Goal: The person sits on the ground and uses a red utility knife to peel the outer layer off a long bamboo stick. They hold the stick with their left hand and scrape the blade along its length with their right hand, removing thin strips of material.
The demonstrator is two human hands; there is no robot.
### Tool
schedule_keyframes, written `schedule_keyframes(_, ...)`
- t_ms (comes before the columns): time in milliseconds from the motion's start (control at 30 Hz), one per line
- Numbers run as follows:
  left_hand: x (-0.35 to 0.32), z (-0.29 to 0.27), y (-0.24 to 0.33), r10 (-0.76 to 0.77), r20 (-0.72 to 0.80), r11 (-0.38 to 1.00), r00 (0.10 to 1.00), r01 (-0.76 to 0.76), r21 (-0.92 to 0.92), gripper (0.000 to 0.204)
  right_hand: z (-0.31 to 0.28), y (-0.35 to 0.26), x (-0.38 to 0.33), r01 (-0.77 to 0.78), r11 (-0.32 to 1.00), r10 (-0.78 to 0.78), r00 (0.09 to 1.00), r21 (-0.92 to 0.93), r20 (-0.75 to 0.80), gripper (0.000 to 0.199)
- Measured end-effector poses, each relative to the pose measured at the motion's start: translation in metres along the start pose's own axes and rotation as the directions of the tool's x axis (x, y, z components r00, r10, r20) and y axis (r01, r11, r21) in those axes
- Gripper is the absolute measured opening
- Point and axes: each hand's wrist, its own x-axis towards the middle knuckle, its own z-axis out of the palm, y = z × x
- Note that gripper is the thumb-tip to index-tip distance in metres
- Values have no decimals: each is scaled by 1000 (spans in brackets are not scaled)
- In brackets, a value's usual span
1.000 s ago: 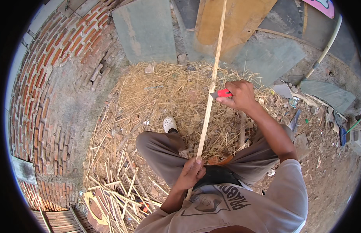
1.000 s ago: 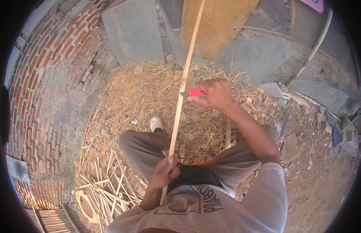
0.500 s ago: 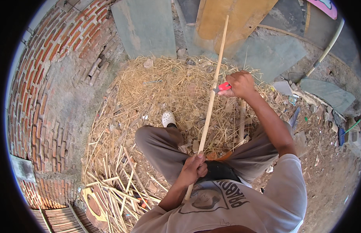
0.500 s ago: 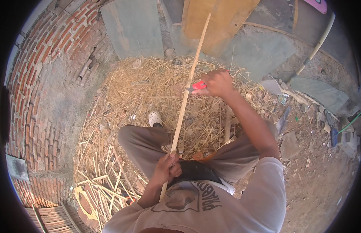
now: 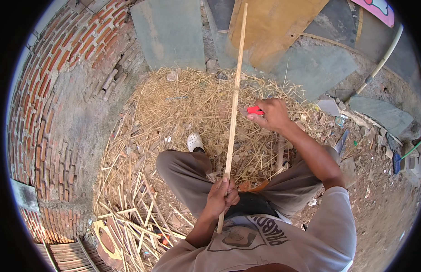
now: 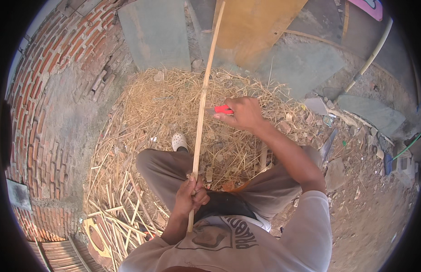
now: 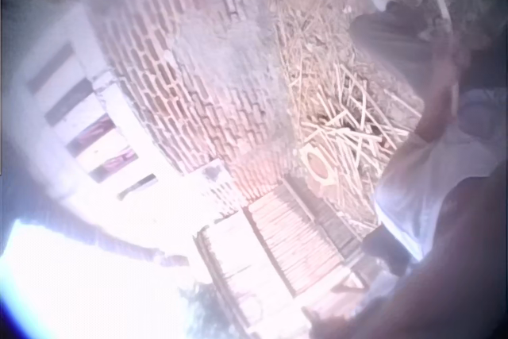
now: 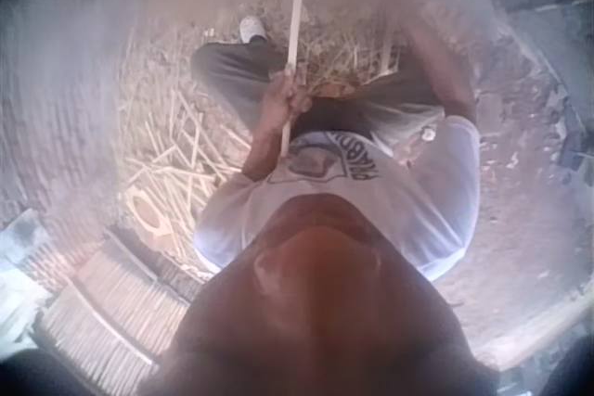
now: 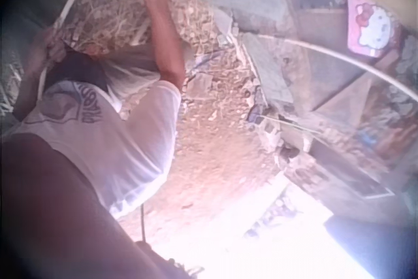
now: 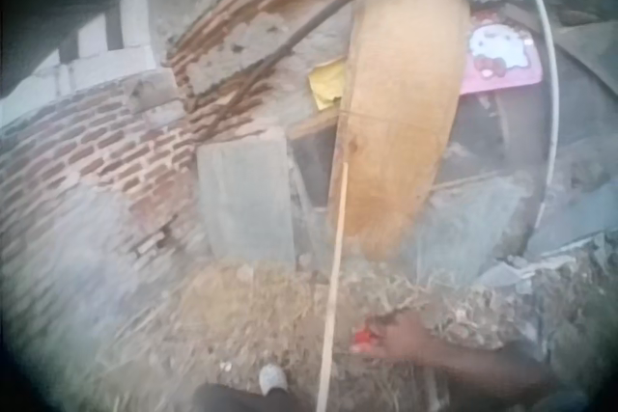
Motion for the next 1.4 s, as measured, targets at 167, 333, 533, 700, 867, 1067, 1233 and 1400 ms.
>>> schedule_keyframes(167, 2, 3, -11, -48, 71, 998, 996, 45, 49, 43, 2, 4, -1, -23, 1000, 22, 999, -19, -25, 60)
schedule_keyframes(333, -2, -2, -12, -75, 62, 993, 995, 69, 98, 41, 1, 17, 6, 126, 971, -142, 988, -204, -66, 63)
schedule_keyframes(533, -25, -8, -9, -181, 11, 972, 983, 177, 156, 37, -20, 131, 24, -800, 498, 835, 546, -335, -62, 79)
schedule_keyframes(700, -16, -30, -4, -100, -111, 986, 989, 113, 124, 37, -40, 138, 18, -701, 669, 700, 706, -247, -108, 74)
schedule_keyframes(867, -7, -15, 9, 10, 5, 997, 1000, -10, 78, 39, -23, 62, 7, -513, 855, 515, 857, -78, 11, 62)
schedule_keyframes(1067, 4, -11, -2, -4, 71, 999, 997, 2, 38, 42, -16, -5, 5, -87, 996, 85, 991, 12, 101, 60)
schedule_keyframes(1233, 2, -9, -2, -46, 87, 991, 995, 35, 130, 41, -11, -10, 8, -54, 998, 56, 995, -19, 81, 62)
schedule_keyframes(1400, -5, -9, 1, -129, 67, 984, 989, 119, 131, 43, 3, 16, 10, 66, 986, -61, 998, -152, 35, 64)
